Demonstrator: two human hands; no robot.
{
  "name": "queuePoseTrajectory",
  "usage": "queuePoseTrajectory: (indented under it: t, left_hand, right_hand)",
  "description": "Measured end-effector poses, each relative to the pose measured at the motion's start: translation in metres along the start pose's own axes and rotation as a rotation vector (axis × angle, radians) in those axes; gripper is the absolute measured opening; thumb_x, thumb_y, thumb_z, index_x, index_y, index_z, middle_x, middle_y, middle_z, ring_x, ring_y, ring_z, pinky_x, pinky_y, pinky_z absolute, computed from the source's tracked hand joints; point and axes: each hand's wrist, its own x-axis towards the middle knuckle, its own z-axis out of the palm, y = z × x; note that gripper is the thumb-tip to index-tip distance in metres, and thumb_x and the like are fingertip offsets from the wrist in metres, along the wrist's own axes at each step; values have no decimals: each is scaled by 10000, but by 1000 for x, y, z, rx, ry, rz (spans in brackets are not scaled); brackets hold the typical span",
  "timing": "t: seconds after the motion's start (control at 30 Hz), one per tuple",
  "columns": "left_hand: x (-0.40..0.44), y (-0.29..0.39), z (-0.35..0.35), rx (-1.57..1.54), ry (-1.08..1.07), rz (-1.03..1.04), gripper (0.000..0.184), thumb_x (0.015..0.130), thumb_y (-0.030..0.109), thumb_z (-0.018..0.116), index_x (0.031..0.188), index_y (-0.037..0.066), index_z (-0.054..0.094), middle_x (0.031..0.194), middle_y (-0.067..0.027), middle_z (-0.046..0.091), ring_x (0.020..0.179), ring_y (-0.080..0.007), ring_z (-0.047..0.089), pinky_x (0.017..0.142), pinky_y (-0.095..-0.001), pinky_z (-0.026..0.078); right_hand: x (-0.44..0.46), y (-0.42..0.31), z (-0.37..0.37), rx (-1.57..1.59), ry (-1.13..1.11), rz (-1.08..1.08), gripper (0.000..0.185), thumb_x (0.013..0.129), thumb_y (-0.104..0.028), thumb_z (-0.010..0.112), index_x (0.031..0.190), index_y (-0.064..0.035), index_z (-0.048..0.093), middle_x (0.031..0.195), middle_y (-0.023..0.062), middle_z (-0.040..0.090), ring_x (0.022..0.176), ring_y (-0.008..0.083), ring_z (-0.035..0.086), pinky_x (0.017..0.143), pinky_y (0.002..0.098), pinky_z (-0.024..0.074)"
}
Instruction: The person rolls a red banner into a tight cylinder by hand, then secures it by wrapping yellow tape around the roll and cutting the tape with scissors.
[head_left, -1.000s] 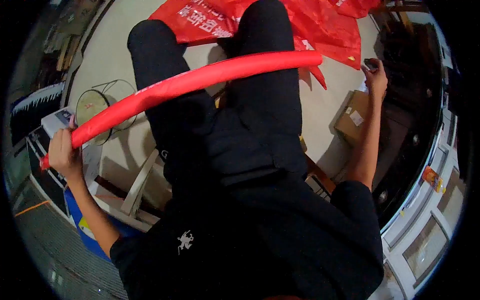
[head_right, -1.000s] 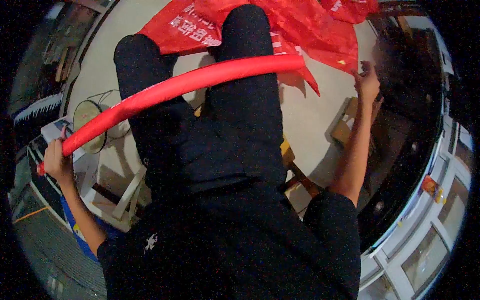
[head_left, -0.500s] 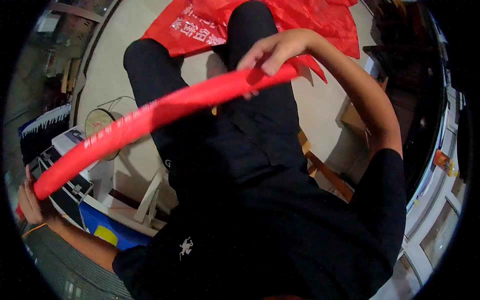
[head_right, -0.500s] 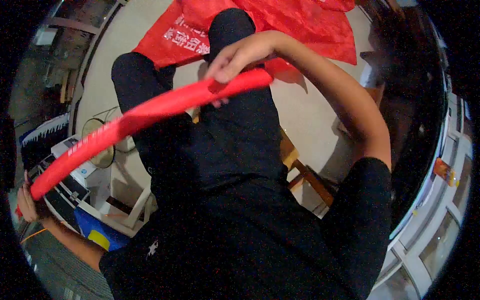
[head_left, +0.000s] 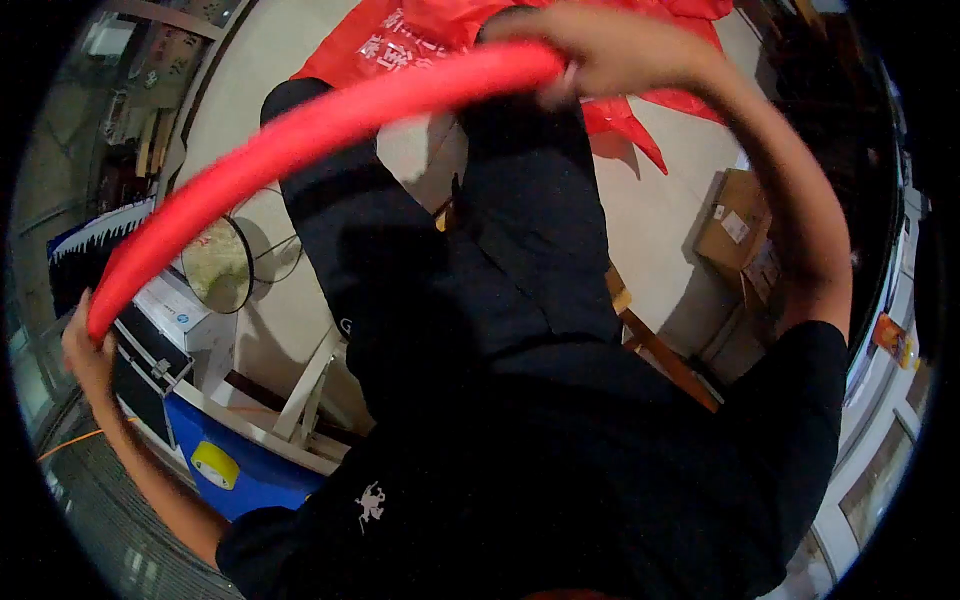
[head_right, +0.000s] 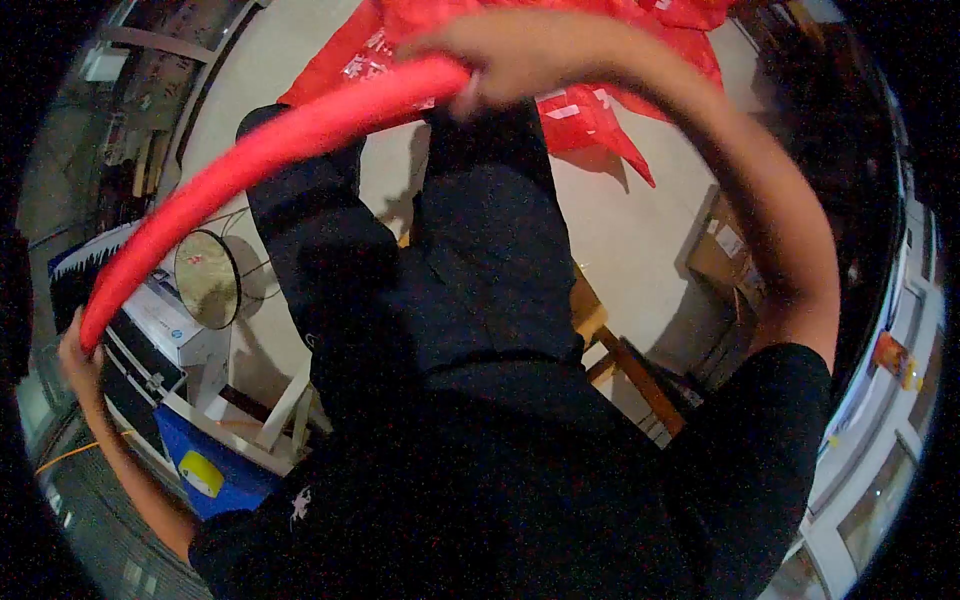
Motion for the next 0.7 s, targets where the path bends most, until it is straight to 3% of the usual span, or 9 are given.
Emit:
queuePoseTrajectory:
  t: [0.13, 0.27, 0.3, 0.37, 0.47, 0.6, 0.63, 0.67, 0.7]
  left_hand:
    - [47, 79, 61, -442, -342, -104, 341, 789, 49, 647, 1124, -12, 646, 940, -224, 644, 875, -381, 610, 827, -412, 457]
    - [83, 203, 30, -889, -510, -370, 210, 829, 165, 740, 810, 0, 613, 625, -69, 570, 538, -165, 552, 527, -318, 435]
    - [88, 216, 24, -898, -498, -377, 210, 829, 165, 740, 810, 0, 613, 625, -69, 570, 538, -165, 552, 527, -318, 435]
    - [97, 233, 17, -1464, -1027, -308, 267, 812, 187, 792, 789, 64, 556, 657, -22, 571, 503, -92, 509, 457, -276, 389]
    - [84, 275, 15, -1877, -1151, -328, 385, 749, 111, 838, 941, 101, 505, 683, -7, 563, 491, -81, 498, 440, -254, 375]
    - [88, 298, 16, -1846, -1142, -172, 293, 786, 147, 811, 881, 67, 545, 670, -14, 585, 497, -94, 510, 444, -262, 384]
    - [92, 291, 16, -1465, -1068, -186, 249, 803, 169, 790, 854, 53, 575, 656, -17, 594, 515, -103, 522, 466, -281, 402]
    - [93, 284, 17, -1084, -983, -198, 223, 819, 192, 768, 827, 39, 605, 642, -19, 603, 533, -111, 533, 488, -300, 420]
    - [75, 265, 53, -1274, -565, -170, 202, 808, 221, 746, 792, 43, 652, 628, -53, 630, 580, -113, 578, 543, -331, 447]
  right_hand:
    - [-9, -25, -81, -712, 23, 249, 361, 852, -169, 699, 1156, -98, 518, 838, 116, 629, 674, 275, 631, 607, 370, 496]
    - [-31, -7, -133, -1330, 501, -260, 278, 877, -159, 694, 1110, -106, 552, 783, 60, 629, 660, 210, 638, 606, 325, 521]
    - [-31, -15, -150, -1328, 522, -306, 186, 883, -154, 688, 1024, -85, 586, 816, 54, 661, 724, 206, 672, 646, 327, 543]
    - [-44, -27, -188, -1520, 572, -287, 173, 869, -139, 691, 1008, -51, 634, 839, 84, 670, 768, 207, 679, 656, 326, 532]
    - [-54, -58, -204, -1677, 746, -379, 159, 849, -113, 697, 978, -26, 665, 807, 93, 646, 744, 225, 653, 645, 348, 502]
    - [-85, -40, -202, -1437, 731, -386, 281, 779, -106, 731, 1041, -36, 654, 865, 112, 664, 801, 279, 658, 714, 377, 517]
    - [-92, -21, -191, -1349, 678, -312, 368, 751, -102, 745, 1104, -54, 651, 904, 116, 683, 848, 297, 675, 751, 381, 534]
    - [-90, -14, -173, -1275, 591, -157, 392, 735, -107, 752, 1114, -71, 661, 918, 126, 692, 865, 320, 678, 760, 390, 541]
    - [-88, -6, -155, -1205, 514, 2, 416, 718, -111, 760, 1124, -88, 671, 933, 137, 701, 882, 344, 681, 770, 399, 549]
